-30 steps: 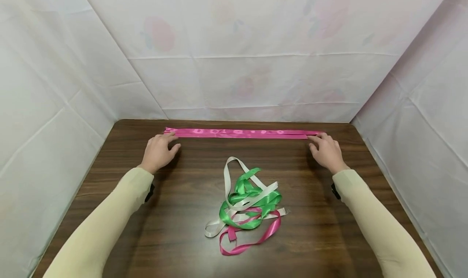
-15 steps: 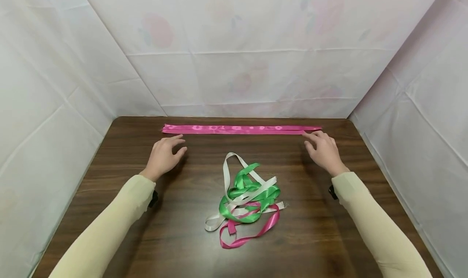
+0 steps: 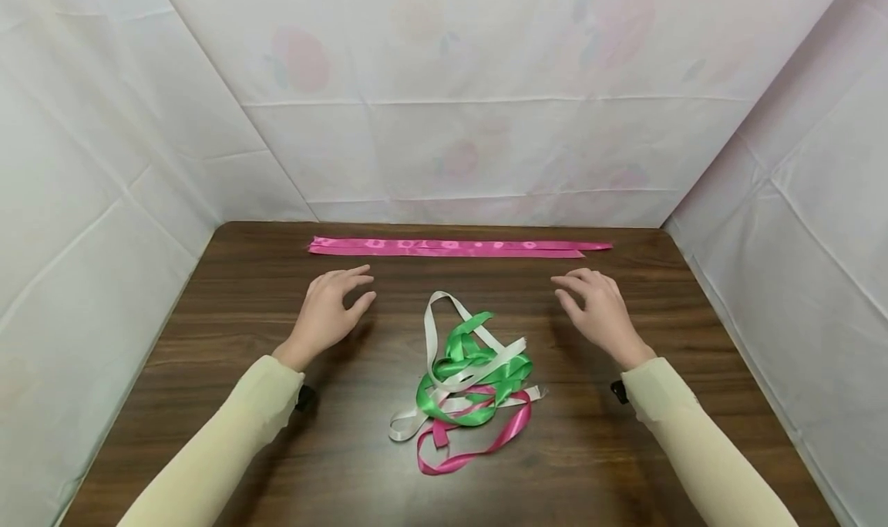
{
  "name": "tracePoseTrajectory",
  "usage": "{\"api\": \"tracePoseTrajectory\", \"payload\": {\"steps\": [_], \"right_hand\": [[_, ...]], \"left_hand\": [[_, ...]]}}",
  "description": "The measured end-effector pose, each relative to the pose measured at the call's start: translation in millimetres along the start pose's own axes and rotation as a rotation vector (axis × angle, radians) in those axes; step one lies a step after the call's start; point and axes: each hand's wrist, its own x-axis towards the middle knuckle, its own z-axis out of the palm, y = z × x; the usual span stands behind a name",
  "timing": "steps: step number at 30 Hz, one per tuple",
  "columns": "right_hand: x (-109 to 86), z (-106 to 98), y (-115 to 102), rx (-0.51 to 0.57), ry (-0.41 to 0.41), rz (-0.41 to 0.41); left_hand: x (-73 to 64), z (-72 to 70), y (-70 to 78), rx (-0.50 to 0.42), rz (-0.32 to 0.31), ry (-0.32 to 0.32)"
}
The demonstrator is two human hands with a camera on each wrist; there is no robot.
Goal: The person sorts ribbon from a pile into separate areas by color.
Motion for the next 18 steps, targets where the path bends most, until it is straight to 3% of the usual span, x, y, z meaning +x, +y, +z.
{"api": "tracePoseTrajectory", "payload": {"steps": [9,18], "right_hand": [[-23.5,7,-28,0.061,-0.019,-0.178],[-45.3,6,-47,0.127,-0.083,-0.329]], "left_hand": [[-15.7,5.4,23.1,-0.005,0.143,0.025],[-33.9,12.1,49.3,-0.021,0.285,-0.015]]}}
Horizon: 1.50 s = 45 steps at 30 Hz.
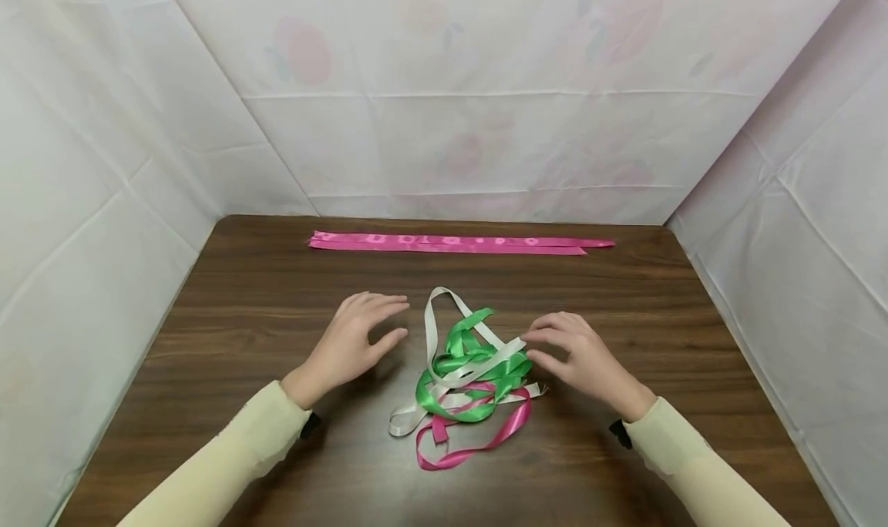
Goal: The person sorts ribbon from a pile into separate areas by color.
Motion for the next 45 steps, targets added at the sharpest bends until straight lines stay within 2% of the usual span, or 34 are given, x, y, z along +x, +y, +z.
{"api": "tracePoseTrajectory", "payload": {"steps": [4,10,17,21,26,30,37,45], "right_hand": [[-2.7,0,-7,0.01,-0.016,-0.024],[-7.1,3,-15,0.035,-0.035,-0.056],[-14.2,10,-24,0.11,-0.044,-0.148],[-18.2,16,-30,0.139,-0.04,-0.209],[-26.1,22,-39,0.161,-0.075,-0.228],[-29.3,27,-43,0.16,-0.087,-0.256],[-36.7,33,-46,0.135,-0.137,-0.267],[-39.4,38,-49,0.108,-0.182,-0.289]], "left_hand": [[-6.2,3.3,9.7,-0.012,0.035,-0.012],[-22.7,10.9,23.3,-0.014,0.097,-0.038],[-38.2,19.6,40.9,-0.019,0.225,-0.068],[-44.9,25.1,48.3,-0.023,0.273,-0.107],[-52.9,30.7,51.7,-0.059,0.335,-0.13],[-57.7,34.7,52.8,-0.068,0.352,-0.159],[-63.4,39.2,56.1,-0.015,0.399,-0.214],[-66.6,41.9,59.0,0.019,0.44,-0.229]]}}
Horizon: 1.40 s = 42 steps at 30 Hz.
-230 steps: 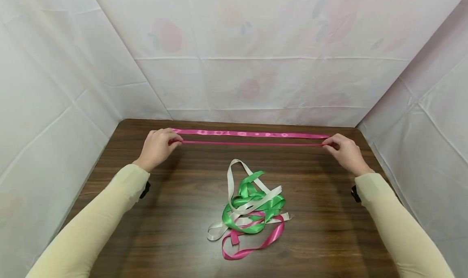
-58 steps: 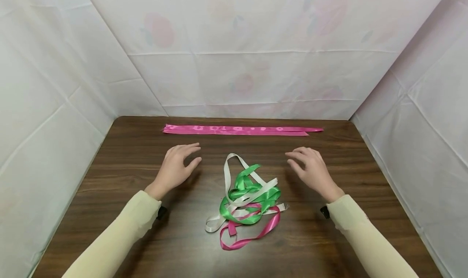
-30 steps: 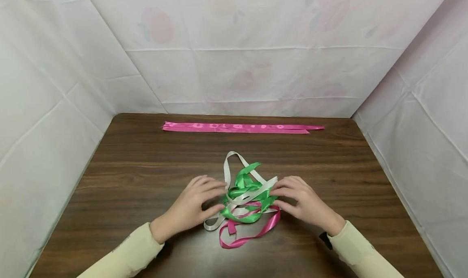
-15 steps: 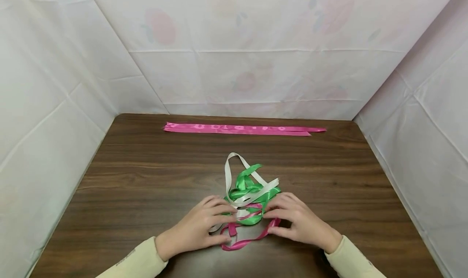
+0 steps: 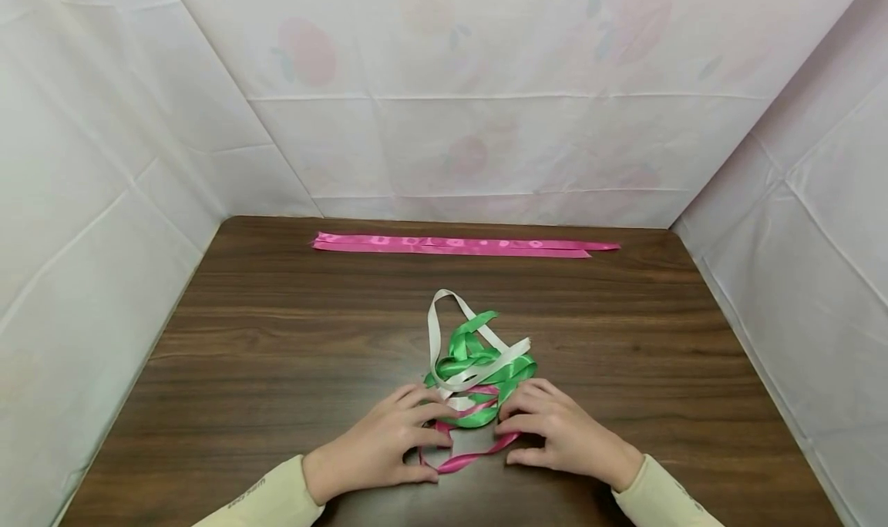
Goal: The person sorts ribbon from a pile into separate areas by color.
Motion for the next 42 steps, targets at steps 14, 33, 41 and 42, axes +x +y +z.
{"api": "tracePoseTrajectory", "payload": {"steps": [14,33,41,42], "right_hand": [[0.3,7,-1,-0.072,-0.055,-0.024],[3.3,1,-6,0.0,-0.024,-0.01],[9.0,-14,-10,0.079,0.011,0.013],[9.7,-15,-10,0.081,0.023,0.003]], "left_hand": [[0.5,1.7,0.8,-0.048,-0.027,-0.079],[-1.8,-6.7,5.3,-0.128,-0.098,-0.024],[2.3,-22.1,5.3,-0.179,-0.139,-0.002],[2.9,-24.2,5.4,-0.185,-0.141,-0.002]]}}
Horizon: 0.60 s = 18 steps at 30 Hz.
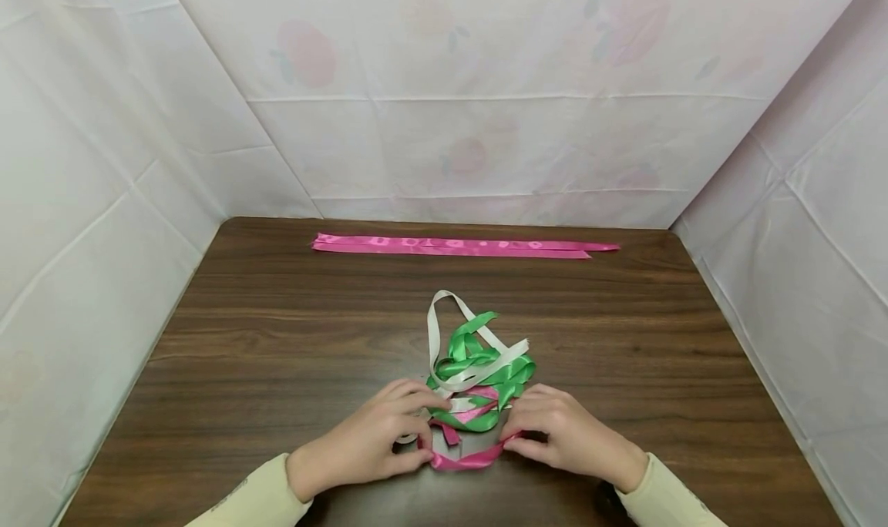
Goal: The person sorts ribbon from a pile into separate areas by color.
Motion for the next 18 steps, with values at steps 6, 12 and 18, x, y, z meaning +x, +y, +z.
{"api": "tracePoseTrajectory", "payload": {"steps": [6,12,18], "right_hand": [[4.4,-7,0,0.002,0.053,-0.053],[9.6,-18,-1,0.03,0.084,-0.059],[15.4,-27,-3,0.035,0.132,-0.104]], "left_hand": [[1.6,-9.4,0.9,-0.03,0.022,0.03],[1.5,-17.5,1.8,-0.045,0.018,0.053],[3.0,-27.1,5.1,-0.029,0.026,0.08]]}}
